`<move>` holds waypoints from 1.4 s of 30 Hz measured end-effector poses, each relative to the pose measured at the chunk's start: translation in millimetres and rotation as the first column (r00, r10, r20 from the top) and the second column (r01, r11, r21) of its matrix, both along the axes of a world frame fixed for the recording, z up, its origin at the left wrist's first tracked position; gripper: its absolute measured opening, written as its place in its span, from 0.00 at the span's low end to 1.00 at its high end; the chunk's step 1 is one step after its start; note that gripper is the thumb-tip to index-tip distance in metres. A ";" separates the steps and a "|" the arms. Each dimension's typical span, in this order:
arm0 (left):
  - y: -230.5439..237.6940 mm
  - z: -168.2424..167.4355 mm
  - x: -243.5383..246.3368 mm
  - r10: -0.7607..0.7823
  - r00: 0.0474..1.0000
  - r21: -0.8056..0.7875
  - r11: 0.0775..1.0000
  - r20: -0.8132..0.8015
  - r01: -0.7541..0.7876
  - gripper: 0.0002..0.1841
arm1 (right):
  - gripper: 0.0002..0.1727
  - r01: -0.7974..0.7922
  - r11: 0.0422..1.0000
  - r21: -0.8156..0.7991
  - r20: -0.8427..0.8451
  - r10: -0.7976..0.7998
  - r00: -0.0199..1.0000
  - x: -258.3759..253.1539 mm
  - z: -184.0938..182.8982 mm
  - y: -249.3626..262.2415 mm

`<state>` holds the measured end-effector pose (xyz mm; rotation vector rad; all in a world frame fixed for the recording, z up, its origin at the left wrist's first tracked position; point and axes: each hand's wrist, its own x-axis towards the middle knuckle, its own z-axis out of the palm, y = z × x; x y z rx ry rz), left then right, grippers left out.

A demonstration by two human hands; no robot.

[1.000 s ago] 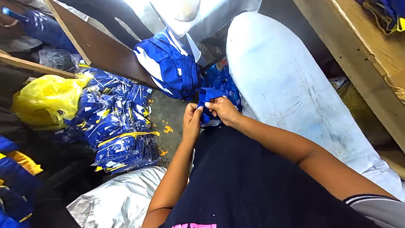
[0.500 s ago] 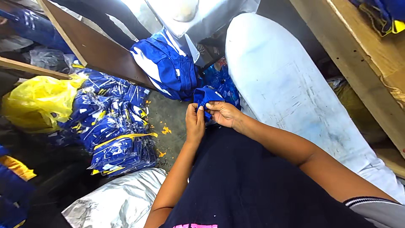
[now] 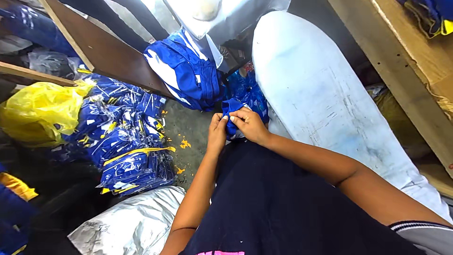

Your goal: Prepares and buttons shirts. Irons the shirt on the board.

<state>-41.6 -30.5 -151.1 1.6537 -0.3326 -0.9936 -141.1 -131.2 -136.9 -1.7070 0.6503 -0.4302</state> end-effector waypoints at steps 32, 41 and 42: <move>-43.4 -10.2 -26.8 0.188 0.947 -0.020 0.980 -0.260 -0.200 0.11 | 0.07 0.094 0.983 -0.157 -0.123 -0.114 0.986 -5.5 -20.5 -24.7; -44.5 -12.9 -21.4 0.299 0.860 -0.005 0.944 -0.414 -0.331 0.04 | 0.08 0.063 0.991 -0.115 -0.189 -0.084 0.978 -5.0 -21.7 -26.0; -44.1 -13.3 -21.0 0.301 0.857 -0.008 0.942 -0.417 -0.335 0.04 | 0.08 0.063 0.991 -0.122 -0.184 -0.085 0.979 -4.9 -22.2 -25.6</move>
